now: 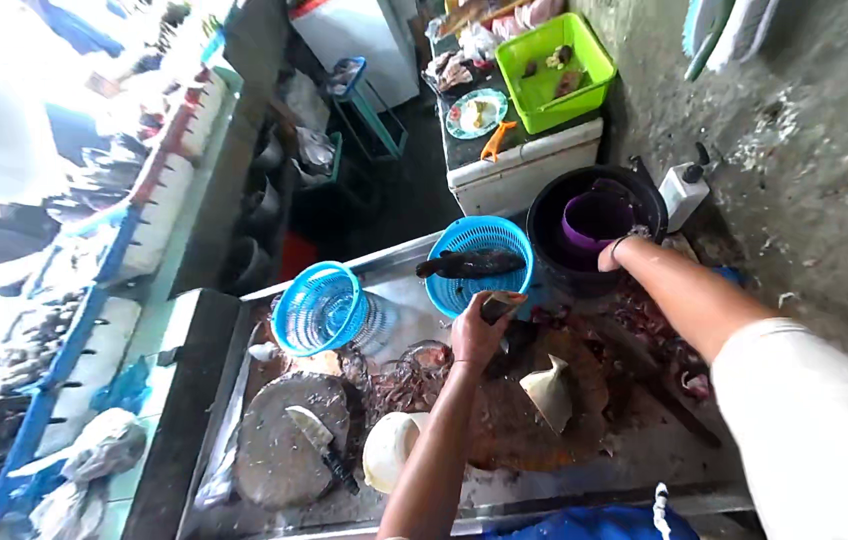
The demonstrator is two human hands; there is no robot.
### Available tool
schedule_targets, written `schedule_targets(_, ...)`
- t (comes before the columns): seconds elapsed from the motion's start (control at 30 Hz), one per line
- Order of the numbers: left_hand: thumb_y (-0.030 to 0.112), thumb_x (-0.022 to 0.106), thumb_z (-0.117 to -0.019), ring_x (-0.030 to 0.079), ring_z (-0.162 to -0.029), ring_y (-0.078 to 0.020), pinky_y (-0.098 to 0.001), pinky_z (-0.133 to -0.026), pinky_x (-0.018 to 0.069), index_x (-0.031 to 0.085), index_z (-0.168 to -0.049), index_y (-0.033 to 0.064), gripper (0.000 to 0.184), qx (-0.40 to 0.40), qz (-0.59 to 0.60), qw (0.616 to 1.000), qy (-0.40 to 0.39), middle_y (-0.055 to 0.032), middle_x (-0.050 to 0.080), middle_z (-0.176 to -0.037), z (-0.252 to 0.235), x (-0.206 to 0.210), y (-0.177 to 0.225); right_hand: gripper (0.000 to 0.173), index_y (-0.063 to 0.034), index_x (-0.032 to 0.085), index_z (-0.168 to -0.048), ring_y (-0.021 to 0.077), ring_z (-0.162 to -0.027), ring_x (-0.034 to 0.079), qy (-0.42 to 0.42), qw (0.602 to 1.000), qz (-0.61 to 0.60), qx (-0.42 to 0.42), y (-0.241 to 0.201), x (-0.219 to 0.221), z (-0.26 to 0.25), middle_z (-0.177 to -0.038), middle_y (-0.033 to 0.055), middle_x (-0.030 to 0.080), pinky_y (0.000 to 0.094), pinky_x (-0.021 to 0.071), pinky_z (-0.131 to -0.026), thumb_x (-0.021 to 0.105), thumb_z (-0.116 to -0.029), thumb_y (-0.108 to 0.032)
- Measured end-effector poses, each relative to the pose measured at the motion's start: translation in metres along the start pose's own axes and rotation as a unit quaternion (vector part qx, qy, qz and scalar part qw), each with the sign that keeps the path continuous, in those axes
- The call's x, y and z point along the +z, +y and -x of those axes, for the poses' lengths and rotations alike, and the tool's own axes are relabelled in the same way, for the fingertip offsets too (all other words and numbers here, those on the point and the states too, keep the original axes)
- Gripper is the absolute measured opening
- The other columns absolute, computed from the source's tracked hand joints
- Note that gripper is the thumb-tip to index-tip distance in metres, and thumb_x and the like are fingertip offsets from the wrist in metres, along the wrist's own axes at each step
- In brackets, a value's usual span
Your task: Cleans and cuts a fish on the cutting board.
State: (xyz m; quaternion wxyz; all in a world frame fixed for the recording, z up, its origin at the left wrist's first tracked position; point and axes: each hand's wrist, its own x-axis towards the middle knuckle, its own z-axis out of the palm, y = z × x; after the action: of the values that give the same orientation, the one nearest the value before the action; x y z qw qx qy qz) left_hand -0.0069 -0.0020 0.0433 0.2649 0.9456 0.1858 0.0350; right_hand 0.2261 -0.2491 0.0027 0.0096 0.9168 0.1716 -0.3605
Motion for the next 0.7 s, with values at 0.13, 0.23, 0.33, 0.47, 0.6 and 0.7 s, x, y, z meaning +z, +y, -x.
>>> schedule_targets(0.13,0.049,0.076,-0.0799,0.073,-0.103,-0.0296,-0.0619,-0.086,0.0581,0.061,-0.136,0.0333,0.060,-0.035,-0.069,0.994,-0.074,-0.0053,0.076,-0.112,-0.038,0.025,0.031,0.037,0.0123,0.070,-0.109,0.0459,-0.115,0.064,0.101,0.982,-0.153,-0.052,-0.009,0.018,-0.016,-0.117,0.0328,0.068,0.0658,0.0474,-0.100,0.064,-0.0978,-0.023)
schedule_targets(0.23,0.053,0.077,-0.0769,0.068,-0.116,-0.0323,-0.0628,-0.094,0.0547,0.059,-0.142,0.0303,0.071,-0.033,-0.058,0.993,-0.101,-0.0086,0.071,-0.126,-0.059,0.029,0.056,0.030,0.0003,0.067,-0.127,0.0279,-0.109,0.068,0.075,0.891,-0.407,-0.185,-0.047,-0.019,0.036,-0.121,0.0192,0.070,0.0478,0.0542,-0.098,0.060,-0.1017,-0.015)
schedule_targets(0.33,0.053,0.076,-0.0811,0.060,-0.129,-0.0352,-0.0637,-0.105,0.0481,0.060,-0.142,0.0201,0.071,0.033,-0.058,0.989,-0.132,-0.0135,0.065,-0.137,-0.072,-0.004,0.089,0.029,-0.0022,0.067,-0.126,0.0262,-0.100,0.071,0.261,0.851,-0.360,-0.281,-0.061,-0.093,0.134,-0.115,0.0176,0.071,0.0474,0.0589,-0.092,0.058,-0.0995,-0.006)
schedule_targets(0.47,0.048,0.081,-0.0833,0.068,-0.110,-0.0378,-0.0663,-0.093,0.0532,0.066,-0.129,0.0124,0.060,0.117,-0.007,0.989,-0.093,-0.0169,0.072,-0.116,-0.081,-0.042,0.109,0.064,-0.0053,0.053,-0.147,0.0478,-0.133,0.052,0.617,0.771,-0.127,-0.092,-0.016,-0.221,0.217,-0.145,0.0324,0.050,0.0610,0.0459,-0.107,0.070,-0.0890,-0.025)
schedule_targets(0.6,0.029,0.086,-0.0821,0.070,-0.109,-0.0298,-0.0572,-0.098,0.0548,0.064,-0.132,0.0087,0.058,0.152,0.168,0.971,-0.069,-0.0151,0.072,-0.116,-0.094,-0.055,0.136,0.061,-0.0026,0.061,-0.136,0.0426,-0.136,0.049,0.641,0.739,-0.197,-0.063,0.045,-0.303,0.217,-0.147,0.0287,0.048,0.0571,0.0428,-0.111,0.076,-0.0778,-0.015)
schedule_targets(0.7,0.023,0.085,-0.0835,0.071,-0.105,-0.0203,-0.0462,-0.096,0.0589,0.063,-0.129,0.0071,0.053,0.156,0.339,0.924,-0.083,-0.0104,0.073,-0.113,-0.107,-0.036,0.155,0.037,-0.0030,0.063,-0.127,0.0159,-0.087,0.064,0.640,0.575,-0.461,-0.216,0.063,-0.280,0.212,-0.111,0.0094,0.067,0.0344,0.0564,-0.076,0.066,-0.0935,-0.016)
